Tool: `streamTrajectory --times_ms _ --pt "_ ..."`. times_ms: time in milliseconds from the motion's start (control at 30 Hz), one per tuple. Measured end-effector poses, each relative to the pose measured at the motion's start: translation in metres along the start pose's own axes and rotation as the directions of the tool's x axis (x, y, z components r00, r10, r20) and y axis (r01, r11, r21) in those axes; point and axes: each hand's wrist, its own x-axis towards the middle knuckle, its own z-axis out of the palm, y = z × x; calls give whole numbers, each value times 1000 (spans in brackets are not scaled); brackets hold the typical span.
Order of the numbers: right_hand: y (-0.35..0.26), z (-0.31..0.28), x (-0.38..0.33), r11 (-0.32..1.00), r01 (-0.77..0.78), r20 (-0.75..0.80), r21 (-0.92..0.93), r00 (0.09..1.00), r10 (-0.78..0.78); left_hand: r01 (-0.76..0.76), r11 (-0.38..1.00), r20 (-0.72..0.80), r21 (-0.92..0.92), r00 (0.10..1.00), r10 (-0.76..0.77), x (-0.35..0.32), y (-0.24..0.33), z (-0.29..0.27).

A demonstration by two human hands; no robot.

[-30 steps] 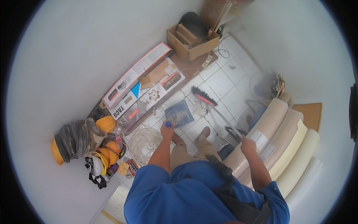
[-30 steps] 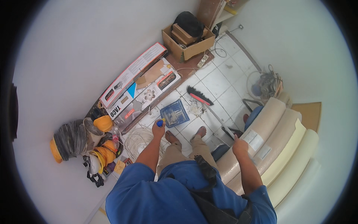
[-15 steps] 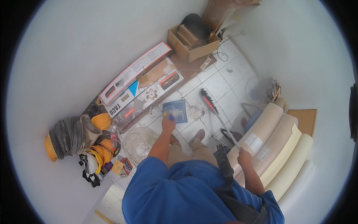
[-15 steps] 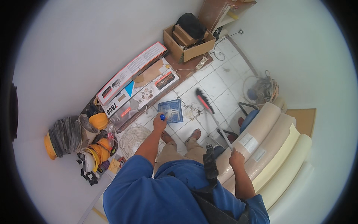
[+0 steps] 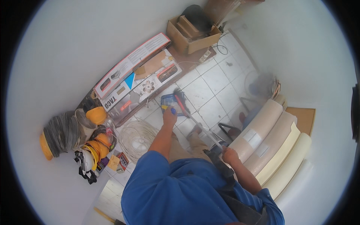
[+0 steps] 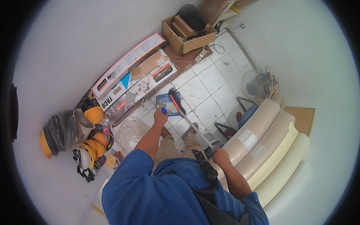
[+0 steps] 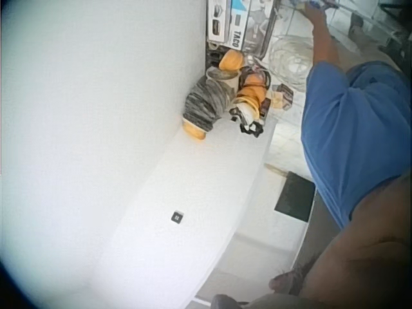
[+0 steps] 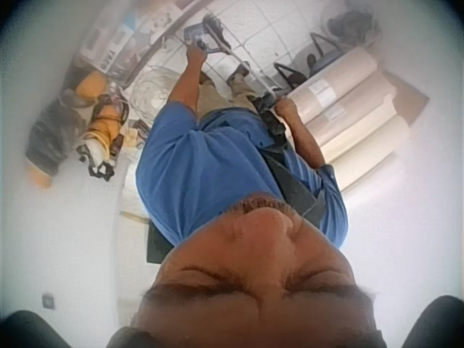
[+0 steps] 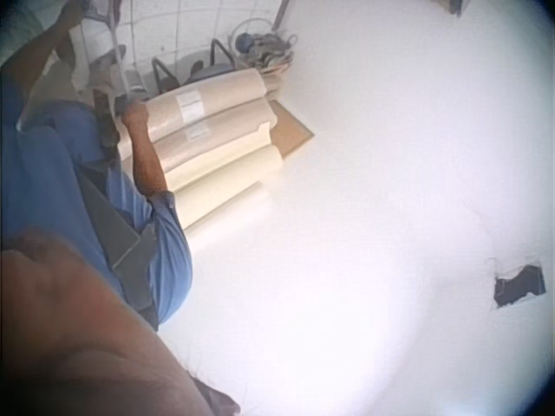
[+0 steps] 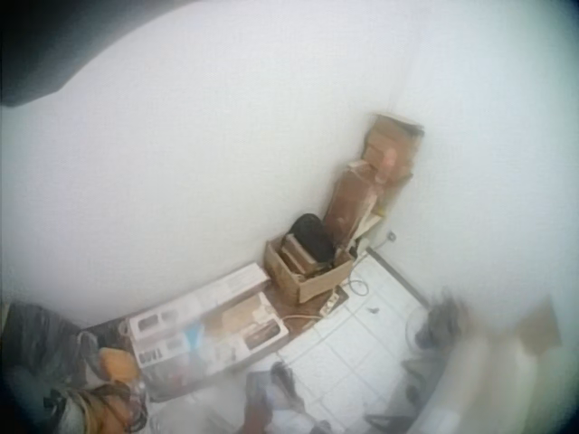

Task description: The person sweeps debris into a dustpan in a cluttered storage room, then empties the dustpan into a plastic bag. They walk through a hallway and into an office area, continuing to sweep the floor around chairs and a desk.

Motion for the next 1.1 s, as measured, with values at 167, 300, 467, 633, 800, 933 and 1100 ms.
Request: streamTrajectory --times_ms 167,300,467,633,800,933,1100 --pt "-5 -32 -40 994 -96 -32 54 995 98 135 991 39 -12 990 -134 -1 0 -19" --pt "19 -53 -56 985 -167 -98 -43 982 163 161 983 43 -84 987 -158 -7 -10 -46" --pt "30 -58 -9 976 -160 -151 -146 979 138 127 988 -85 -85 987 -134 -29 -37 -63" --pt "12 -39 23 953 -47 -100 -300 995 18 196 978 -115 -68 972 -203 -38 -48 -69" --pt "-7 -33 1 938 39 -33 -344 998 -53 160 986 -93 -44 982 -164 -31 -46 -60" --pt "-10 -40 -32 982 -26 -67 -187 998 14 193 978 -65 -75 978 -198 -25 -53 -65" --pt "11 -48 -63 977 -149 -127 -152 983 130 62 993 -66 -102 995 -69 -25 -75 -97"
